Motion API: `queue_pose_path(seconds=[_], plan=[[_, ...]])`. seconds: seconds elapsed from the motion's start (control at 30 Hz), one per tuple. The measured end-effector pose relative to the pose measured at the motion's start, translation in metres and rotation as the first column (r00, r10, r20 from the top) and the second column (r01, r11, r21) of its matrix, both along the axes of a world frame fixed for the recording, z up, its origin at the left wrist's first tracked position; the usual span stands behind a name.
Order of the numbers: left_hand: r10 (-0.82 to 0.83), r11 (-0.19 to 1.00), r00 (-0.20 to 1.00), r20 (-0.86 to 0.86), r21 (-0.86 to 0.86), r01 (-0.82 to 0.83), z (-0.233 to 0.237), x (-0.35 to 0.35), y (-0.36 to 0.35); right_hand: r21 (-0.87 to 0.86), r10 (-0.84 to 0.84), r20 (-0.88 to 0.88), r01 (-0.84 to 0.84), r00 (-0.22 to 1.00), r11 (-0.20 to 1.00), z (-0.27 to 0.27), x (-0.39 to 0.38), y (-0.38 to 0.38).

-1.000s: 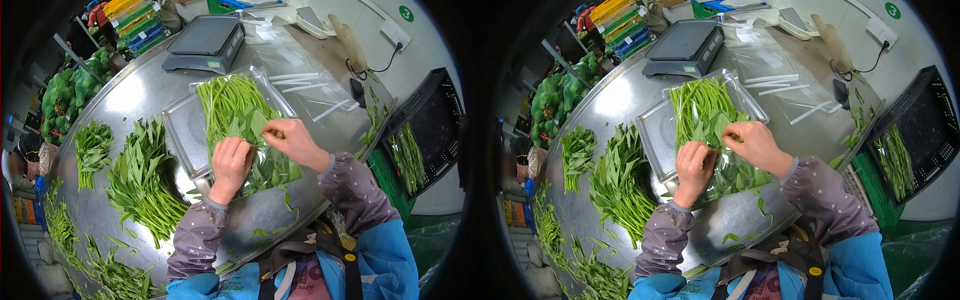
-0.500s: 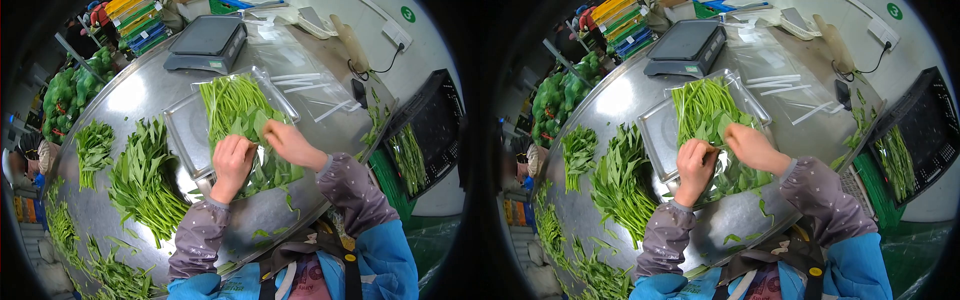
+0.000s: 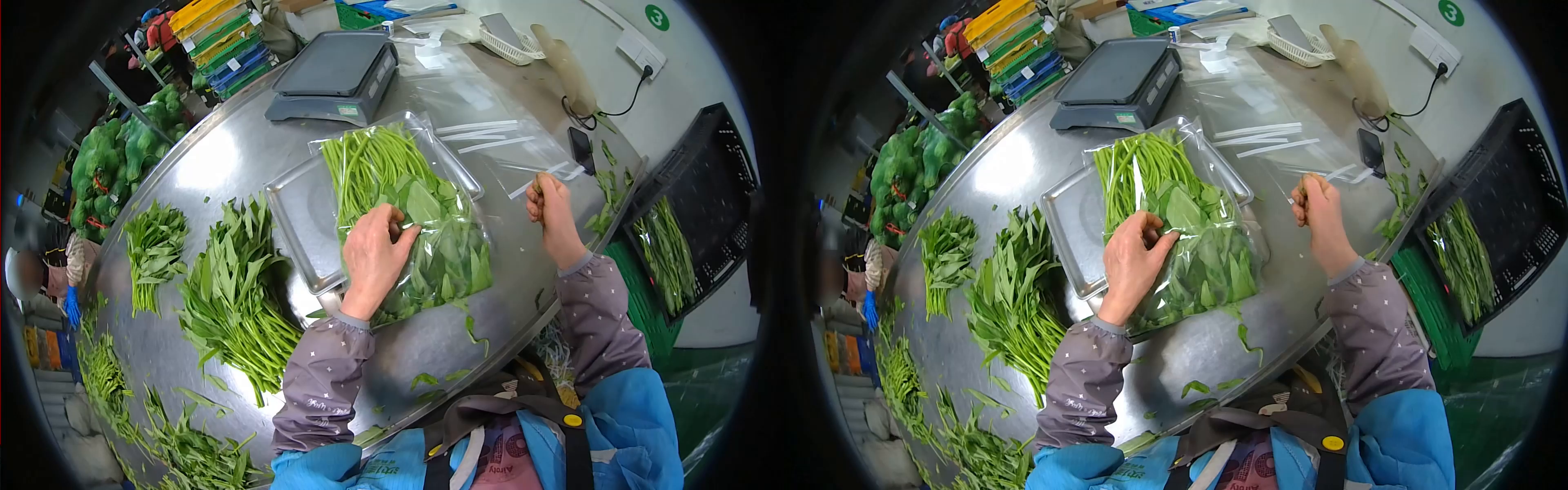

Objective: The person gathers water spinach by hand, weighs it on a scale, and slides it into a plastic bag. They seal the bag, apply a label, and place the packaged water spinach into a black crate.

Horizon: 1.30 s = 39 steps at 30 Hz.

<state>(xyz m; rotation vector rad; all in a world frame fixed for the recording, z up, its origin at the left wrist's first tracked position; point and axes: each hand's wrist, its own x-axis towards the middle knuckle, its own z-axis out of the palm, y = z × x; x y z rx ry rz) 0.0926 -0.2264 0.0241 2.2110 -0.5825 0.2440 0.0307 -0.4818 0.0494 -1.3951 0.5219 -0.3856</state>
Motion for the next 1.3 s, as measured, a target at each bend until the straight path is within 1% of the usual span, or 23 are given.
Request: queue_pose_path(seconds=[0.03,0.1,0.17,0.2,0.23,0.27,0.33,0.37,0.4,0.47,0.5,0.57,0.67,0.8,0.87,0.97,1.0,1.07,1.13,1.17,1.23,1.27,1.3], plan=[[0.025,0.999,0.999,-0.021,0.020,-0.025,0.002,-0.001,-0.001,-0.001,-0.002,0.002,0.002,1.000,1.000,0.004,-0.004,0.003],[0.051,0.997,0.998,0.034,0.062,-0.053,0.002,0.000,-0.006,-0.174,0.096,0.098,-0.078,0.991,0.982,0.017,-0.019,0.019],[0.064,0.992,0.994,0.091,0.104,-0.073,0.001,-0.001,-0.011,-0.213,0.384,0.137,-0.351,0.913,0.912,0.027,-0.031,0.047],[0.071,0.990,0.992,0.105,0.117,-0.083,0.001,0.000,-0.013,-0.502,0.507,0.133,-0.384,0.851,0.775,0.024,-0.030,0.062],[0.079,0.987,0.990,0.121,0.129,-0.094,0.000,0.001,-0.014,-0.743,0.617,0.083,-0.364,0.783,0.562,0.017,-0.026,0.071],[0.073,0.987,0.989,0.125,0.130,-0.090,-0.001,0.002,-0.013,-0.744,0.612,0.087,-0.358,0.786,0.564,0.005,-0.021,0.070],[0.051,0.989,0.985,0.162,0.129,-0.072,-0.006,0.004,-0.006,-0.856,0.557,0.025,-0.269,0.830,0.441,-0.034,0.002,0.061],[0.048,0.989,0.985,0.167,0.130,-0.070,-0.008,0.006,0.002,-0.767,0.371,0.033,-0.215,0.928,0.605,-0.058,0.009,0.042],[0.069,0.980,0.968,0.242,0.166,-0.112,-0.010,0.009,0.014,-0.842,0.177,-0.083,-0.164,0.981,0.514,-0.079,0.013,0.017],[0.125,0.970,0.948,0.294,0.165,-0.179,-0.013,0.012,0.044,-0.760,0.124,-0.266,-0.288,0.956,0.583,-0.060,-0.007,0.001],[0.154,0.971,0.951,0.268,0.135,-0.195,-0.016,0.011,0.061,-0.757,0.130,-0.274,-0.297,0.953,0.582,-0.053,-0.017,-0.004],[0.188,0.947,0.921,0.343,0.187,-0.263,-0.018,0.009,0.092,-0.431,0.234,-0.193,-0.297,0.953,0.852,-0.045,-0.034,-0.013],[0.261,0.951,0.932,0.252,0.096,-0.293,-0.024,-0.005,0.125,-0.299,0.240,-0.192,-0.290,0.952,0.909,-0.045,-0.054,-0.027],[0.289,0.948,0.933,0.213,0.072,-0.310,-0.021,-0.029,0.138,-0.171,0.319,-0.226,-0.359,0.921,0.917,-0.055,-0.080,-0.025],[0.247,0.954,0.938,0.243,0.108,-0.279,-0.026,-0.034,0.141,-0.349,0.373,-0.421,-0.528,0.827,0.775,-0.076,-0.087,-0.046],[0.140,0.965,0.942,0.306,0.171,-0.199,-0.040,-0.042,0.132,-0.350,0.281,-0.504,-0.491,0.817,0.798,-0.059,-0.081,-0.034],[0.081,0.961,0.935,0.346,0.223,-0.166,-0.042,-0.044,0.126,-0.355,0.277,-0.500,-0.486,0.820,0.798,-0.059,-0.078,-0.027],[0.003,0.961,0.925,0.381,0.255,-0.109,-0.045,-0.046,0.108,-0.523,0.447,-0.259,-0.514,0.856,0.680,-0.062,-0.069,-0.005],[-0.059,0.943,0.918,0.392,0.323,-0.077,-0.039,-0.041,0.094,-0.316,0.486,-0.404,-0.617,0.775,0.721,-0.044,-0.061,0.024],[-0.073,0.944,0.918,0.389,0.324,-0.062,-0.032,-0.039,0.087,-0.324,0.481,-0.398,-0.611,0.781,0.723,-0.039,-0.058,0.037],[-0.119,0.939,0.891,0.437,0.342,-0.042,-0.023,-0.028,0.085,-0.081,0.471,-0.392,-0.540,0.790,0.838,-0.031,-0.053,0.055],[-0.162,0.931,0.867,0.471,0.363,-0.023,-0.017,-0.021,0.084,-0.021,0.477,-0.318,-0.510,0.819,0.860,-0.024,-0.049,0.053],[-0.159,0.941,0.801,0.578,0.335,-0.054,-0.004,-0.013,0.082,-0.024,0.473,-0.314,-0.505,0.823,0.863,-0.004,-0.047,0.055]])
